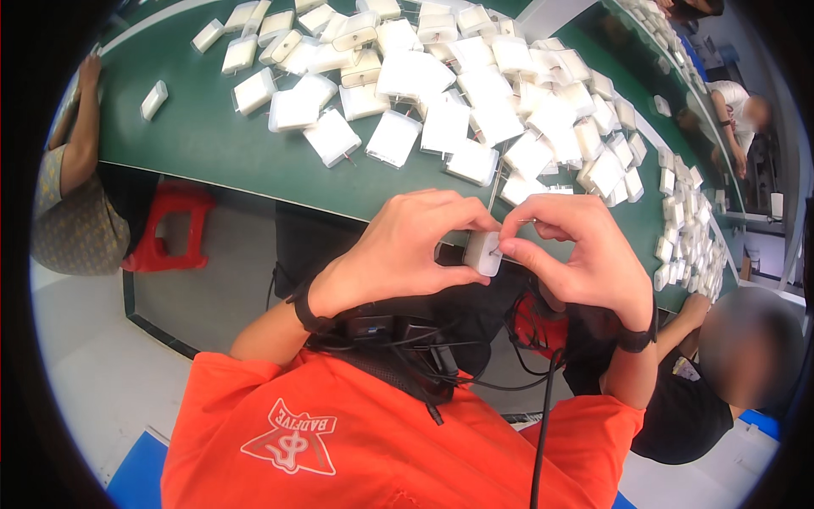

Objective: Assembling and testing small white electronic components on a factory production line using a needle tool.

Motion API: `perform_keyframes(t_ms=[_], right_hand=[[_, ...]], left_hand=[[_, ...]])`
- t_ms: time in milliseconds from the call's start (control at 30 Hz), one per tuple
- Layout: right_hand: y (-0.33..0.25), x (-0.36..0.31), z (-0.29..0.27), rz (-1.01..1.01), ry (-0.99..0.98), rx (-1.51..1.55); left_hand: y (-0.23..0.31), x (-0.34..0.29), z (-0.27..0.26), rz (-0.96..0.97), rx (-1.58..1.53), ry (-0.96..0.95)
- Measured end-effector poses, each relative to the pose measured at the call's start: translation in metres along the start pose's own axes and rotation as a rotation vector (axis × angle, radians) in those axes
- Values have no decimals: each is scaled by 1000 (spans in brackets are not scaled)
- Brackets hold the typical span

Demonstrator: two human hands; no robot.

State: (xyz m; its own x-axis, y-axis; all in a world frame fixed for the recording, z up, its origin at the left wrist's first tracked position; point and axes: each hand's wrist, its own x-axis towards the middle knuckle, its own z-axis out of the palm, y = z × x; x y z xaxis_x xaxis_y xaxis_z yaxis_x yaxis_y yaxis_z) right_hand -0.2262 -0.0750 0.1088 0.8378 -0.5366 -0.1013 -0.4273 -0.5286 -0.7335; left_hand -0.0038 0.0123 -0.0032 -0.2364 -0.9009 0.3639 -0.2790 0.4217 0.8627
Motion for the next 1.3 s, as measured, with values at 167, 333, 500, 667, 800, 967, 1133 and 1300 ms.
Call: perform_keyframes(t_ms=[167, 333, 500, 667, 800, 967, 1133, 1300], right_hand=[[3, 0, 9, 131, -5, -23], [10, 0, 27, 25, 73, 121], [12, -4, 26, 102, 104, 164], [9, -10, 21, 84, 159, 87], [7, -14, 22, 145, 174, 115], [6, -15, 31, 75, 261, 53], [10, -15, 38, 88, 292, 48], [10, -14, 41, 103, 309, 79]], left_hand=[[-3, -1, 2, 12, -7, 22], [-2, -1, 2, -12, -17, 8], [-1, -1, 1, -5, -9, 13], [-2, -1, 1, -24, -29, 8], [0, -1, 0, -30, -32, 11], [-1, -2, 2, -35, -20, 13], [0, -1, 1, -14, -9, 27], [-2, -1, 3, 0, -13, 49]])
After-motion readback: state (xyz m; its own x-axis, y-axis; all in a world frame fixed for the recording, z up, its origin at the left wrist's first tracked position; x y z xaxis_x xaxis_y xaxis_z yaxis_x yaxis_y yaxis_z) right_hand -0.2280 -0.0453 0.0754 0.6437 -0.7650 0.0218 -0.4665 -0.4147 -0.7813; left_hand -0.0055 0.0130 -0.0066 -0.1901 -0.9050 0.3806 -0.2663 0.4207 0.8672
